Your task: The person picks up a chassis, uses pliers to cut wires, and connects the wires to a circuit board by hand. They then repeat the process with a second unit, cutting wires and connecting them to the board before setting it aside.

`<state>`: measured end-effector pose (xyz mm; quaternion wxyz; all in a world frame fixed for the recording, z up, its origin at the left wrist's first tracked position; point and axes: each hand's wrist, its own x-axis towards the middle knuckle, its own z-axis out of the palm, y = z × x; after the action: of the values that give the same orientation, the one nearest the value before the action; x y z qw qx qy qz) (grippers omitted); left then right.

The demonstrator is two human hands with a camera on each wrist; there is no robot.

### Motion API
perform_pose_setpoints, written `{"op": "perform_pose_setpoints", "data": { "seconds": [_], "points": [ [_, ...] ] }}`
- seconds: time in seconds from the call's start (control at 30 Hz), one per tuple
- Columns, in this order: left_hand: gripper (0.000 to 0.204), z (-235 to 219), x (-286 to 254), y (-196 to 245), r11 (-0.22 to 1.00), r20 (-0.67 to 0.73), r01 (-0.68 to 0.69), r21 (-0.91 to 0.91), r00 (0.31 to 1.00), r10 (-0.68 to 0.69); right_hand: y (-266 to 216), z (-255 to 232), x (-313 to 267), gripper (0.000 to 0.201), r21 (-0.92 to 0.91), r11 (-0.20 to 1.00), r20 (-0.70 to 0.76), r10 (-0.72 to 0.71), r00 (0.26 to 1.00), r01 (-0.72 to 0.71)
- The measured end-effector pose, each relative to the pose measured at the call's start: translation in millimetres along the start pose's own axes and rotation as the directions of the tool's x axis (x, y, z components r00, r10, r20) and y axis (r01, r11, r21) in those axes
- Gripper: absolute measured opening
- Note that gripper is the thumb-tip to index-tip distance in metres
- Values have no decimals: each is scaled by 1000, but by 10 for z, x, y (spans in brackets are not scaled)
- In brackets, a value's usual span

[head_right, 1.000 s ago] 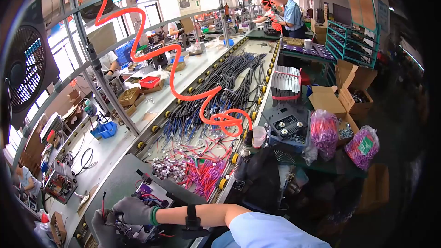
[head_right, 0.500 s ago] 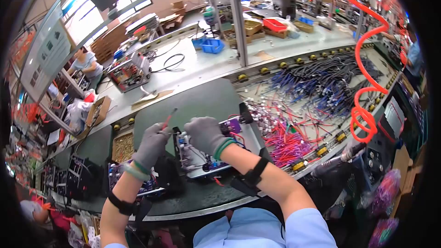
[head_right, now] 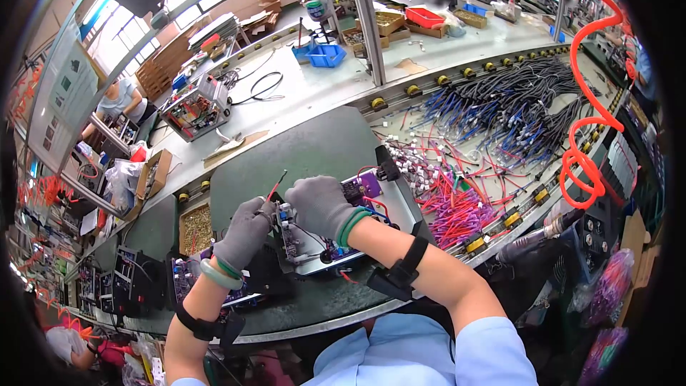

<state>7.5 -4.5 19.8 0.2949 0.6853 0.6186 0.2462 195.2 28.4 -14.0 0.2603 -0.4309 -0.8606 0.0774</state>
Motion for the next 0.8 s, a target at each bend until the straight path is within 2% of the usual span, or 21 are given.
{"op": "perform_pose_setpoints", "data": {
  "seconds": [0.13,0.2,0.3,0.37,0.5,0.57,0.6,0.63,0.67,0.7,0.73,0.77,0.8],
  "points": [
    [35,-48,-61,92,998,14,15,-57,1000,-15,-20,-14,3,8,3,1000,9,19,1000,-20],
    [35,-52,-50,87,997,22,33,-70,999,-31,0,-4,17,8,-41,996,8,81,997,-80],
    [32,-8,-30,20,1000,11,14,-17,1000,-14,-3,12,13,8,-20,1000,5,6,1000,-6],
    [29,19,-23,-24,999,-21,-46,2,999,46,-23,33,36,7,-30,999,27,16,1000,-15],
    [27,47,-12,-42,996,-27,-41,74,999,43,-73,81,77,8,29,999,52,42,998,-44],
    [24,77,27,-220,973,-76,-173,153,980,186,-86,36,127,13,17,995,180,94,979,-99],
    [21,115,86,-493,831,-60,-420,364,880,471,-218,2,243,17,-34,998,240,66,969,-60],
    [20,51,-20,-114,959,110,158,-236,985,-136,-155,-166,100,20,-113,991,307,105,946,-73],
    [22,132,-39,-285,934,-1,-58,-352,998,62,-73,-347,-17,25,32,999,84,10,996,-13],
    [23,99,-182,-98,945,-115,-105,-309,991,72,-10,-495,-139,30,162,982,-154,-68,986,93],
    [23,0,-307,-51,920,-143,-48,-388,990,-9,160,-684,-237,43,272,939,-345,-107,933,208],
    [24,-119,-512,258,811,-64,45,-584,993,-100,425,-859,-383,44,163,958,-452,-139,881,235],
    [24,-210,-600,256,756,-72,0,-655,995,-62,613,-1140,-578,35,385,919,-423,99,901,80]
  ]
}}
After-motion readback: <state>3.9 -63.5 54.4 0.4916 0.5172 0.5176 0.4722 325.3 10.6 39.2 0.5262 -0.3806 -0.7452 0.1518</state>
